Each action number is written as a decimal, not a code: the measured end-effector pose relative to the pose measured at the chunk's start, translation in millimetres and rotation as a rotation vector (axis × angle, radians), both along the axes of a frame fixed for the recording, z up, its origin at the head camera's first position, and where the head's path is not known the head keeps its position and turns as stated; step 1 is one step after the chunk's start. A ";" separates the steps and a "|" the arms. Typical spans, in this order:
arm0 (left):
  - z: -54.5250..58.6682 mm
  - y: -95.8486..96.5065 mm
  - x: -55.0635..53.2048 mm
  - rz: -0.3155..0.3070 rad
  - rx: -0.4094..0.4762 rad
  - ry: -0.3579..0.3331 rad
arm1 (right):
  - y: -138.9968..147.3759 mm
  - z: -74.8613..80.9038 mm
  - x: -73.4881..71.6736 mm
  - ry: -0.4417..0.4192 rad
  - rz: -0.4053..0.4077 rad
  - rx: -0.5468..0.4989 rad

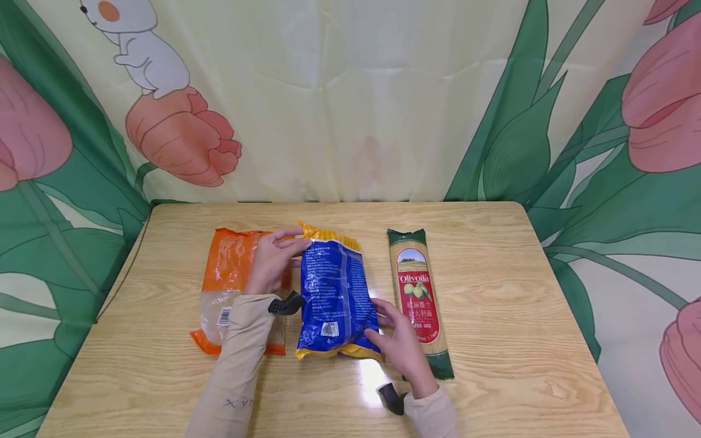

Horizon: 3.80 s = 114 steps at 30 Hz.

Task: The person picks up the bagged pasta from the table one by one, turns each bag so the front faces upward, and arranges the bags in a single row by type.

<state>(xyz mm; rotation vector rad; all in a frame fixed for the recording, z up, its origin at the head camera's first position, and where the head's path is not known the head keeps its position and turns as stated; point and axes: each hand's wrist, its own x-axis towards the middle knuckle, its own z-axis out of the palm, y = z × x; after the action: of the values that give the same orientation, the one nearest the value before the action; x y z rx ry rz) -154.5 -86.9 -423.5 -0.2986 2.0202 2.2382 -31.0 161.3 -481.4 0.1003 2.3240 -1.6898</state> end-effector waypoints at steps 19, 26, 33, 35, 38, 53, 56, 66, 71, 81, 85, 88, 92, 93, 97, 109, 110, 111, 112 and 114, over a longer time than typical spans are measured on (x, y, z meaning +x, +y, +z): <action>49.5 18.1 23.3 0.031 -0.037 0.129 | -35.3 68.6 2.3 0.073 -0.020 -0.014; 53.4 22.7 26.5 0.040 -0.054 0.148 | -43.7 63.1 -2.6 0.018 -0.014 0.055; 53.7 26.4 29.6 0.018 -0.061 0.159 | -40.0 48.7 -10.9 -0.044 0.037 0.016; 53.2 28.1 31.0 0.003 -0.060 0.164 | -38.1 47.5 -11.6 -0.028 0.032 0.004; 52.0 30.7 33.0 -0.012 -0.051 0.169 | -36.8 46.0 -11.6 0.009 0.022 -0.017; 48.6 39.9 36.9 -0.111 -0.044 0.135 | -35.5 41.2 -3.5 0.010 -0.059 -0.252; 41.5 37.6 40.3 -0.125 -0.014 0.145 | -34.7 38.7 -3.2 -0.004 -0.035 -0.307; 13.1 3.3 53.0 -0.038 -0.155 0.203 | -27.2 29.8 -1.6 -0.033 0.055 -0.486; -3.8 -12.4 53.9 -0.080 -0.202 0.139 | -22.6 28.4 -2.1 -0.037 0.086 -0.561; -38.1 -23.6 41.6 -0.331 0.141 -0.083 | -17.7 23.4 -2.5 0.017 0.131 -0.639; -46.3 -24.5 40.4 -0.379 0.290 -0.156 | -15.2 24.9 -2.0 0.021 0.151 -0.674; -50.2 -24.4 41.6 -0.332 0.367 -0.165 | -14.3 27.6 -1.6 -0.024 0.148 -0.687; -49.2 -23.6 42.4 -0.272 0.421 -0.129 | -14.5 31.2 -1.8 -0.088 0.093 -0.634; -47.4 -23.2 42.3 -0.257 0.430 -0.118 | -14.4 31.2 -2.0 -0.093 0.066 -0.609; -35.9 -19.5 40.3 -0.163 0.436 -0.089 | -11.2 27.9 -2.3 -0.092 -0.065 -0.517; -21.9 -9.0 39.4 0.074 0.398 -0.125 | -13.8 15.2 4.4 0.071 -0.018 -0.274; -21.1 -9.0 39.5 0.080 0.397 -0.125 | -14.7 15.0 4.6 0.082 -0.017 -0.250; -20.3 -9.7 39.5 0.083 0.391 -0.125 | -15.7 14.9 4.6 0.088 -0.018 -0.236; -19.5 -10.3 39.9 0.084 0.381 -0.122 | -16.1 14.6 4.8 0.095 -0.017 -0.226; -18.7 -12.0 40.5 0.071 0.354 -0.114 | -16.5 14.4 5.2 0.106 -0.017 -0.213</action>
<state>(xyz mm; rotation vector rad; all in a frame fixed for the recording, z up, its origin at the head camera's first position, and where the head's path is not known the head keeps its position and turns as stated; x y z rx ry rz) -114.0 -98.9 -442.2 -0.4542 1.5439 2.5010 -25.9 144.9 -467.0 -0.0117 2.2034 -1.9841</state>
